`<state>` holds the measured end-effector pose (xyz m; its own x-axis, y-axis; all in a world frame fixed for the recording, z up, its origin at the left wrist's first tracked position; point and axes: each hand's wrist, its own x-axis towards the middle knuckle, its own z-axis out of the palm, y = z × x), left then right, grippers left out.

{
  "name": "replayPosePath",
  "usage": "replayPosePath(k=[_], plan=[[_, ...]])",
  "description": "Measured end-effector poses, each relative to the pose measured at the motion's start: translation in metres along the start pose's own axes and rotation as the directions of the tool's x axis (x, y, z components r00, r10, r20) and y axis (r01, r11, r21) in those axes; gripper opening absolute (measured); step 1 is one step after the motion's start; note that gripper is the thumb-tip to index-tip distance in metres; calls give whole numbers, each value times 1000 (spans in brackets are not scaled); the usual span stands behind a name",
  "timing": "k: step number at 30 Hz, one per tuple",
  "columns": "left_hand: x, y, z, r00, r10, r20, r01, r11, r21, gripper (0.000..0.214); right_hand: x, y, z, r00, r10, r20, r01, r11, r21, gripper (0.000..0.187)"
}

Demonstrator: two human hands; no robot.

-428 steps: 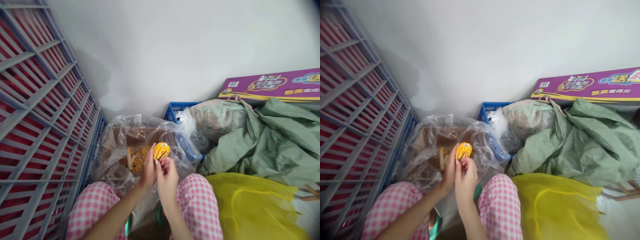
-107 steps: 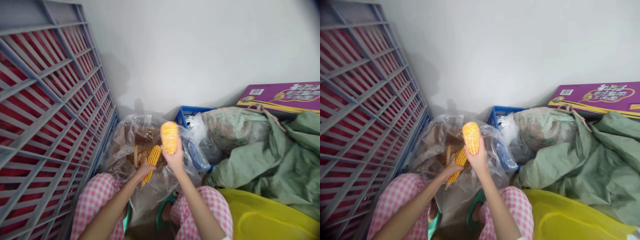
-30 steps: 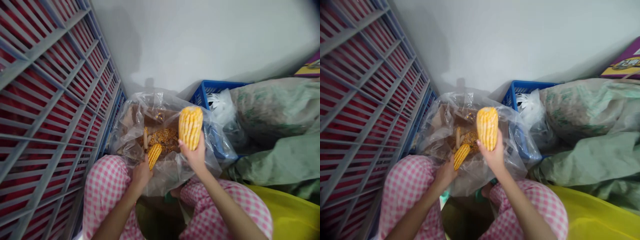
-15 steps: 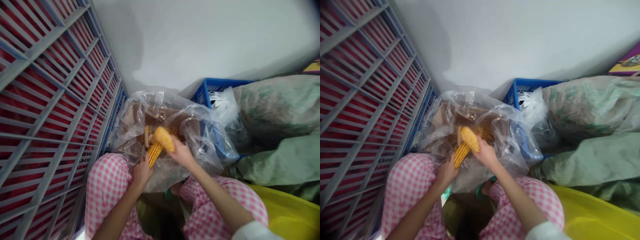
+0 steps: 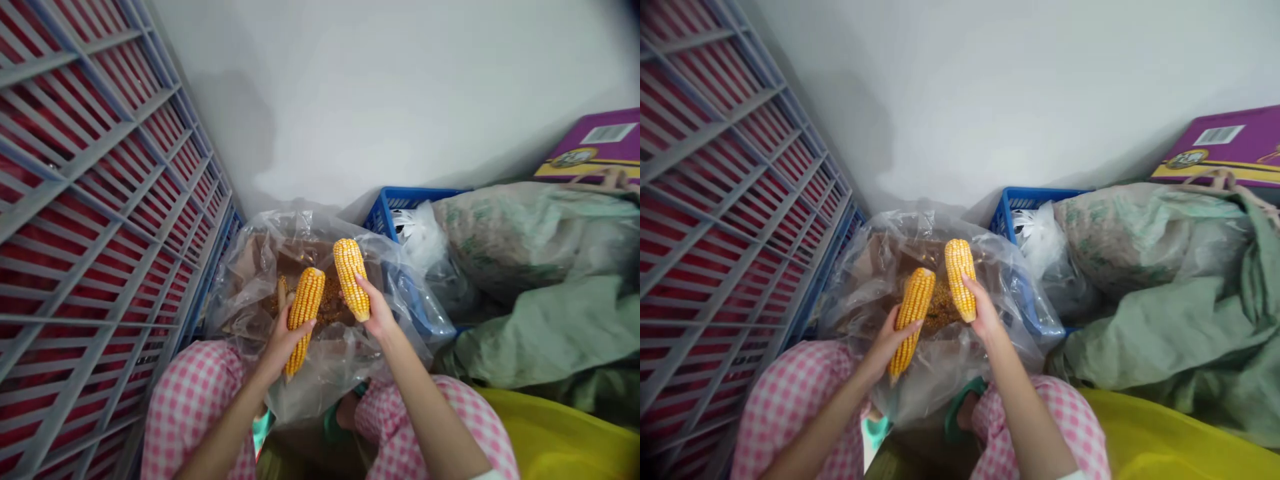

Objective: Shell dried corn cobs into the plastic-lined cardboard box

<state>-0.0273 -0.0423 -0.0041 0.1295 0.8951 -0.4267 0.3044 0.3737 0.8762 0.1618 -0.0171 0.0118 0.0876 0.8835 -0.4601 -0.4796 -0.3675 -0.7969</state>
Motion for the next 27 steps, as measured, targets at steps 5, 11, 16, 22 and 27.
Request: replayPosePath(k=[5, 11, 16, 22, 27], plan=[[38, 46, 3, 999, -20, 43, 30, 965, -261, 46, -2, -3, -1, 994, -87, 62, 90, 995, -51, 43], [68, 55, 21, 985, 32, 171, 46, 899, -436, 47, -10, 13, 34, 915, -385, -120, 324, 878, -351, 36], [75, 31, 30, 997, 73, 2, -70, 968, -243, 40, -1, 17, 52, 835, -530, -148, 270, 629, -729, 39], [82, 48, 25, 978, 139, -154, -139, 990, 9, 49, 20, 21, 44, 817, -454, -356, 115, 733, -670, 43], [87, 47, 20, 958, 214, -192, -181, 968, 175, 42, 11, 31, 53, 865, -375, -334, 172, 846, -504, 43]])
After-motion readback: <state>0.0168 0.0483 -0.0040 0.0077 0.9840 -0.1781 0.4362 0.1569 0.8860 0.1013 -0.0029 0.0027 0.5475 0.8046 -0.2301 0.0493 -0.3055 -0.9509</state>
